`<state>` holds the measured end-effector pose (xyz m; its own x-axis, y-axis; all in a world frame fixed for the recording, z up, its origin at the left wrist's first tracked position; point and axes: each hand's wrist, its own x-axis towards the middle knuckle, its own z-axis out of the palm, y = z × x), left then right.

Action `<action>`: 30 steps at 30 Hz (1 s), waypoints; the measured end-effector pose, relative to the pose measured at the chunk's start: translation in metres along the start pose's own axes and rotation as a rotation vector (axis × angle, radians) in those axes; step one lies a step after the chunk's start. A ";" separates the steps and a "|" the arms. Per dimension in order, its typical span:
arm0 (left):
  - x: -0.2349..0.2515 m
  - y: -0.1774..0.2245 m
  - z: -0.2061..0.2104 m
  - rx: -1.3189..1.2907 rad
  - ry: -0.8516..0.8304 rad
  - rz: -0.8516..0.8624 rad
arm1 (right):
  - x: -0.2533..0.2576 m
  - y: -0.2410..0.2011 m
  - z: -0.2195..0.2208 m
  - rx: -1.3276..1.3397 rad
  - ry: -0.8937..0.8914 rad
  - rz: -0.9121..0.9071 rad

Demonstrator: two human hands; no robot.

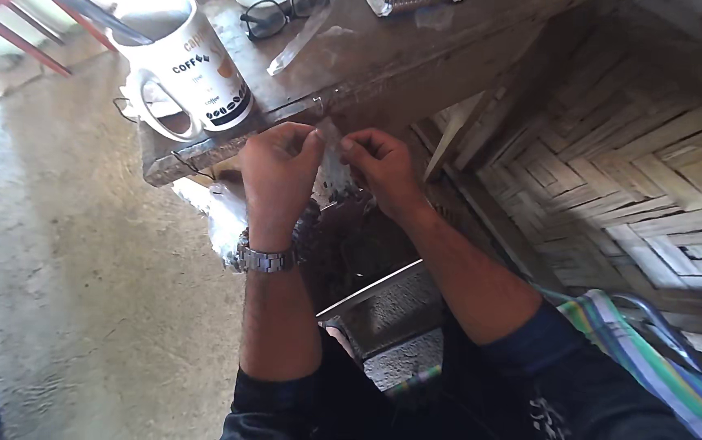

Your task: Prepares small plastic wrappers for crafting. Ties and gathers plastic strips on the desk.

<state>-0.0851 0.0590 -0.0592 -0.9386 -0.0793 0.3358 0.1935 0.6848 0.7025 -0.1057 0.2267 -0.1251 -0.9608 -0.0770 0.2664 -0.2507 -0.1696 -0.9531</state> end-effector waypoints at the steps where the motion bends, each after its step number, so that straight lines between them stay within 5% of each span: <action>1: 0.000 0.001 0.000 -0.004 0.006 -0.003 | 0.000 0.000 0.000 -0.004 0.001 -0.002; 18: -0.002 0.006 0.015 0.277 0.126 -0.006 | 0.009 0.006 0.006 -0.101 0.069 0.023; 23: 0.001 -0.002 -0.006 -0.008 0.047 -0.016 | 0.021 0.013 0.011 -0.146 0.136 0.056; 27: -0.005 0.002 -0.025 -0.537 -0.001 -0.011 | 0.013 0.022 0.012 -0.304 0.254 -0.137; 30: -0.021 0.018 -0.045 -0.927 -0.233 -0.018 | -0.002 0.010 0.011 -0.308 0.334 -0.322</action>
<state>-0.0491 0.0409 -0.0251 -0.9574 0.1310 0.2572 0.2340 -0.1694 0.9574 -0.1050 0.2142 -0.1340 -0.8030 0.2550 0.5387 -0.5127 0.1655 -0.8425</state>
